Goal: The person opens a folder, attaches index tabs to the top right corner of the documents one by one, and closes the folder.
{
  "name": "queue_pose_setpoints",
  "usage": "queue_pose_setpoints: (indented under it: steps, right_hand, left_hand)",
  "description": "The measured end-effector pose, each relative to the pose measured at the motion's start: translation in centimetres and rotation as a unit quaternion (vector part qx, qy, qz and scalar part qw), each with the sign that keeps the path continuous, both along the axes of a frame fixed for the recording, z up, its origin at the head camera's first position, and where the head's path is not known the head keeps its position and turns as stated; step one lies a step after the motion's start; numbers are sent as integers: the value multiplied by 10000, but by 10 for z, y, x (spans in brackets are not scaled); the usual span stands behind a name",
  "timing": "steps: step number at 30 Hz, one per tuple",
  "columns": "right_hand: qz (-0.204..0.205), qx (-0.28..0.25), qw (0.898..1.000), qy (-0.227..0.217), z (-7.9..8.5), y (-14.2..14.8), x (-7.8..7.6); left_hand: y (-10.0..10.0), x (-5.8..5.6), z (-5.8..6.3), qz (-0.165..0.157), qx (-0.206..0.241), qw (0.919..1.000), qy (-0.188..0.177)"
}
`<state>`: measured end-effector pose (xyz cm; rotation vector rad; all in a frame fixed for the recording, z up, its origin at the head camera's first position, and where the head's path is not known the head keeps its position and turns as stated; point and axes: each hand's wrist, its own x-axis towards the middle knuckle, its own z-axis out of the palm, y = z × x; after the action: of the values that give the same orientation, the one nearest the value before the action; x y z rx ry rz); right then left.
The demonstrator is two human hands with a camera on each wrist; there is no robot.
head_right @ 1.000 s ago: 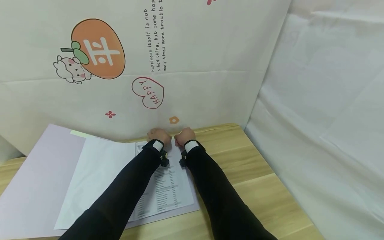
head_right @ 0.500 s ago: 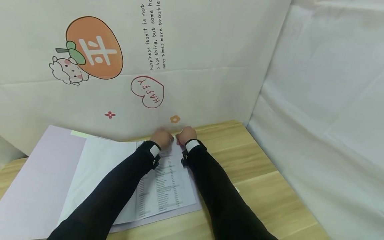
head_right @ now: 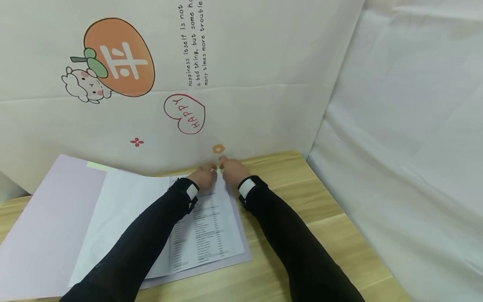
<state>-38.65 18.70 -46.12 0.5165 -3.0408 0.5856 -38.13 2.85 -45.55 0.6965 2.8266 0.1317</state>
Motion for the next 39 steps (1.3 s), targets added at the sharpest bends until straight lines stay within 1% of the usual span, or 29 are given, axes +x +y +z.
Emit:
queue_pose_setpoints:
  steps: [2, 3, 4, 6, 8, 10, 11, 12, 14, 17, 18, 20, 23, 24, 26, 28, 30, 31, 33, 36, 37, 39]
  right_hand:
    - [390, 366, 9985, -128, -4, -2, 1]
    - [449, 543, 9974, -141, -7, -2, 1]
    - [458, 723, 9963, -61, -9, -2, 1]
    - [361, 963, 9946, 104, -12, -1, -1]
    - [239, 1014, 9944, 178, -11, -1, -1]
    - [299, 1151, 9926, 256, -9, -3, -1]
    - [370, 1236, 9913, 265, -8, -4, 0]
    - [440, 1286, 9903, 282, -8, -6, 0]
    - [508, 1362, 9889, 312, -9, -10, 1]
    - [430, 1526, 9869, 305, -14, -12, 1]
    - [399, 1584, 9862, 271, -14, -11, 1]
    - [468, 1822, 9820, 165, -11, -9, 4]
    - [795, 2114, 9740, -179, 5, -6, 20]
    - [926, 2147, 9717, -335, 11, -5, 28]
    - [1107, 2087, 9692, -699, 21, -3, 48]
    - [1220, 2146, 9637, -1015, 26, -1, 67]
    - [1303, 2330, 9559, -1226, 26, 2, 84]
    - [1312, 2375, 9538, -1291, 25, 2, 91]
    - [1368, 2530, 9496, -1247, 22, 3, 102]
    - [1315, 2466, 9531, -1165, 20, 4, 110]
    - [1278, 2425, 9547, -1158, 21, 4, 112]
    - [1179, 2440, 9549, -1214, 23, 5, 115]
  left_hand:
    - [-1, 4, 1, 83, 97, 9999, -41]
    - [-1, 4, 0, 100, 148, 9998, -58]
    - [-1, 4, 0, 119, 165, 9997, -99]
    - [-1, 2, -1, -60, 0, 10000, -64]
    - [-1, -1, -2, -188, -199, 9996, -44]
    - [-3, -4, -2, -206, -304, 9993, -111]
    - [-3, -7, -5, -137, -238, 9995, -186]
    - [-4, -8, -5, -3, -98, 9995, -294]
    - [-5, -9, -7, 166, 114, 9988, -447]
    - [-6, -8, -9, 377, 418, 9966, -607]
    - [-6, -7, -8, 398, 439, 9962, -632]
    - [-5, -6, -9, 362, 436, 9964, -633]
    - [-3, -8, -10, 326, 427, 9967, -601]
    - [-2, -8, -10, 319, 415, 9969, -588]
    - [-1, -8, -10, 207, 299, 9982, -479]
    - [0, -5, -8, 118, 205, 9990, -379]
    - [-1, -1, -7, 44, 137, 9994, -312]
    - [-2, 1, -8, 9, 148, 9995, -282]
    - [-6, 8, -7, 17, 166, 9995, -261]
    - [-9, 23, -6, 67, 138, 9997, -183]
    - [-9, 28, -5, 131, 116, 9998, -131]
    - [-6, 39, -6, 305, -22, 9995, 58]
